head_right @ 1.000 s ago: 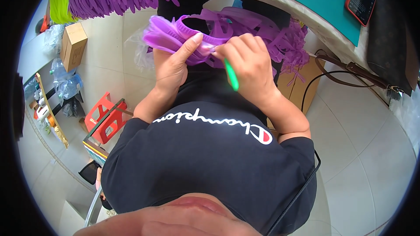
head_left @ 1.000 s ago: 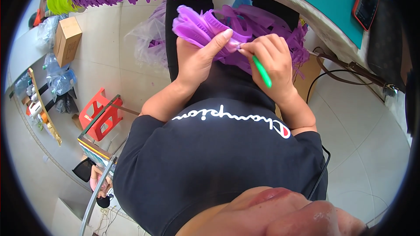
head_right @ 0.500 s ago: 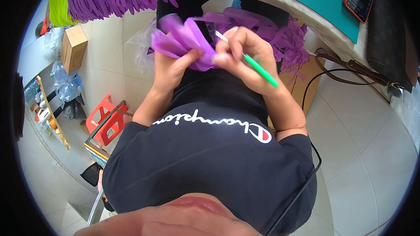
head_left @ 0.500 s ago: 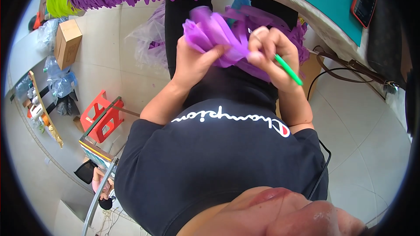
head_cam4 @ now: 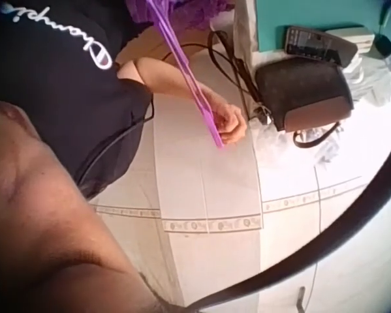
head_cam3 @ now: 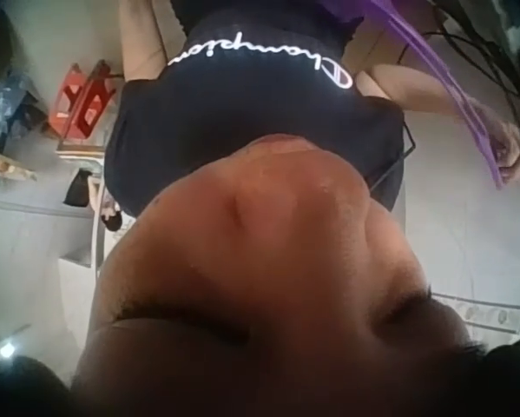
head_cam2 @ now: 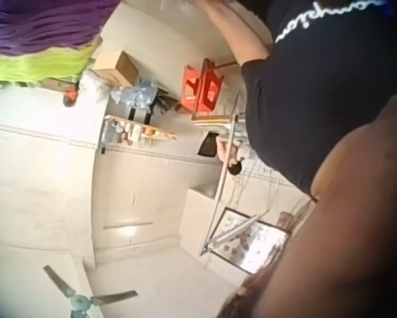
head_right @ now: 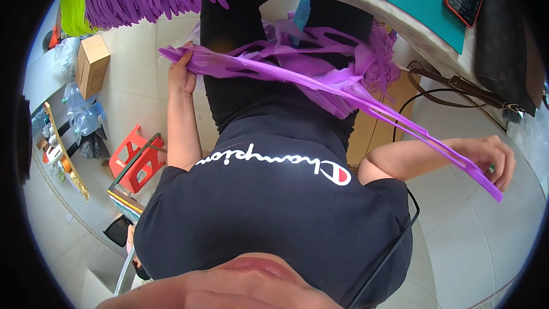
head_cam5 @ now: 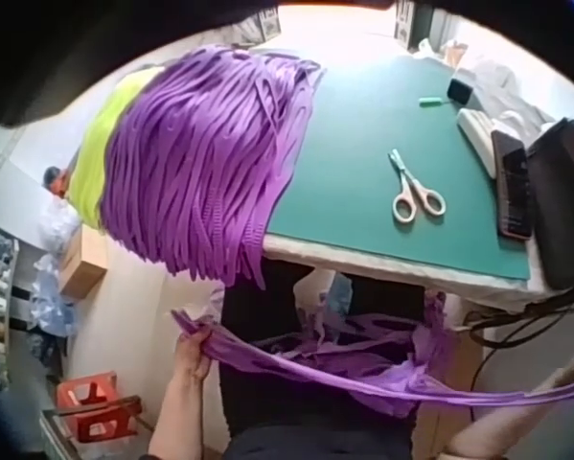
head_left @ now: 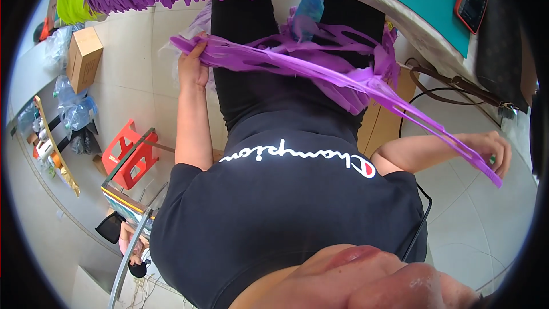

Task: Manually assembling and processing purple plastic fringe strips at a workbench using a specialized green tool and scissors.

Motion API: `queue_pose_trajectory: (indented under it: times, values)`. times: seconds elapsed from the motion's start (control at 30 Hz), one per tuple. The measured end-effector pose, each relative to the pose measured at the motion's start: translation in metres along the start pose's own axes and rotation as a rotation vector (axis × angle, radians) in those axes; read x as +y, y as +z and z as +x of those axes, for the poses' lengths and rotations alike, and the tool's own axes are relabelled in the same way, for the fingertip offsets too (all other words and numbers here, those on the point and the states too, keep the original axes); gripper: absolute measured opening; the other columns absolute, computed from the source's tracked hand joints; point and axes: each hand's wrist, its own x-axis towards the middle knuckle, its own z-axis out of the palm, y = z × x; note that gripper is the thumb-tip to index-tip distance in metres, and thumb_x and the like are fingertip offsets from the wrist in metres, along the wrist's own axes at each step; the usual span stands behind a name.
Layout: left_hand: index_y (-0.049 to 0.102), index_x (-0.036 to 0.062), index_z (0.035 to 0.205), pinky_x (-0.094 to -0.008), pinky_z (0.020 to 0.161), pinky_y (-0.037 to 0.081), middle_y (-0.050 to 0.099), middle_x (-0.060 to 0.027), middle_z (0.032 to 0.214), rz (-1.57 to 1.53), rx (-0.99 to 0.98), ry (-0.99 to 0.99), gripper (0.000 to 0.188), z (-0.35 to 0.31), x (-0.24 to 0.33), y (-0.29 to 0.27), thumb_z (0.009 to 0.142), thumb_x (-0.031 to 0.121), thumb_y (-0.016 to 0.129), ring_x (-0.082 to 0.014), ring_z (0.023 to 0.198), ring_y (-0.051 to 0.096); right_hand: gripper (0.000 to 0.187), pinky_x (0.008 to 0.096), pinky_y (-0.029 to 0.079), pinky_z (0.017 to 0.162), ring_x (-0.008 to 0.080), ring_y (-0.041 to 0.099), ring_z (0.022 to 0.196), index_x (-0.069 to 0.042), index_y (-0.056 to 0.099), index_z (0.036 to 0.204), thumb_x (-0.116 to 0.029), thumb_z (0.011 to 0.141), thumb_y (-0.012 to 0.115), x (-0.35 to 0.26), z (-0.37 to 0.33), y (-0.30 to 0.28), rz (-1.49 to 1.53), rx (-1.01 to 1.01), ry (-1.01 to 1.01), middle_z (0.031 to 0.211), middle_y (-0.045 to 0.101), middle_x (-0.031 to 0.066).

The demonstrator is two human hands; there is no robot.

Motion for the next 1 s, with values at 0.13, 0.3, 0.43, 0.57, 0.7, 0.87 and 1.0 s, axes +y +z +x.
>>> queue_pose_trajectory:
  times: [0.13,0.3,0.43,0.57,0.7,0.87,1.0]
  values:
    - [0.058,-0.0021,0.117,-0.0357,0.091,0.049,0.064,-0.0098,0.108,-0.107,0.043,-0.050,0.029,0.017,-0.004,-0.019,0.090,0.010,0.060,-0.0208,0.103,0.061,0.020,0.0295,0.040,0.067,0.0144,0.049,0.076,-0.010,0.057,0.060,0.000,0.074,0.066,-0.019,0.000,-0.011,-0.319,0.220,-0.152,0.065,0.058,0.0040]
    - [0.057,0.0020,0.117,-0.0365,0.091,0.050,0.065,-0.0085,0.105,0.012,-0.279,-0.402,0.032,-0.026,0.028,0.017,0.089,0.014,0.064,-0.0206,0.101,0.063,0.022,0.0375,0.038,0.080,0.0216,0.047,0.082,-0.009,0.042,0.073,0.006,0.074,0.058,-0.002,-0.032,-0.033,-1.788,-0.002,0.495,0.082,0.058,0.0076]
    - [0.048,0.0016,0.127,-0.0384,0.098,0.045,0.059,-0.0103,0.117,-0.134,-0.632,-0.506,0.051,-0.074,0.044,0.057,0.083,0.011,0.071,-0.0231,0.111,0.057,0.018,0.0345,0.040,0.089,0.0251,0.054,0.092,-0.004,0.049,0.082,-0.008,0.085,0.066,0.069,-0.034,-0.030,-2.270,-0.053,0.979,0.094,0.062,0.0127]
    - [0.047,0.0010,0.127,-0.0380,0.097,0.045,0.058,-0.0116,0.116,0.038,-0.597,-0.261,0.054,-0.100,0.039,0.101,0.079,0.007,0.073,-0.0228,0.111,0.056,0.043,0.0340,0.043,0.088,0.0247,0.057,0.096,-0.001,0.054,0.092,-0.044,0.091,0.058,0.104,-0.052,-0.058,-1.913,0.011,0.775,0.095,0.061,0.0162]
    - [0.050,0.0007,0.121,-0.0360,0.096,0.046,0.060,-0.0121,0.113,-0.009,-0.570,-0.217,0.040,-0.115,0.036,0.130,0.086,0.007,0.068,-0.0220,0.107,0.059,0.061,0.0330,0.046,0.081,0.0203,0.056,0.087,0.001,0.053,0.098,-0.059,0.091,0.047,0.155,-0.091,-0.091,-1.389,0.092,0.737,0.096,0.055,0.0135]
    - [0.051,-0.0008,0.120,-0.0378,0.096,0.046,0.060,-0.0130,0.117,-0.098,-0.540,-0.268,0.032,-0.117,0.025,0.139,0.095,0.018,0.057,-0.0225,0.108,0.059,0.016,0.0306,0.049,0.085,0.0192,0.060,0.095,0.003,0.056,0.104,-0.006,0.092,0.059,0.187,-0.104,-0.098,-1.402,0.128,0.802,0.102,0.058,0.0138]
    - [0.052,-0.0008,0.119,-0.0352,0.093,0.047,0.060,-0.0133,0.117,-0.160,-0.573,-0.252,0.035,-0.119,0.027,0.143,0.093,0.020,0.061,-0.0209,0.106,0.059,0.015,0.0317,0.049,0.087,0.0202,0.062,0.096,0.004,0.056,0.105,-0.007,0.094,0.056,0.189,-0.113,-0.109,-1.371,0.187,0.749,0.104,0.059,0.0152]
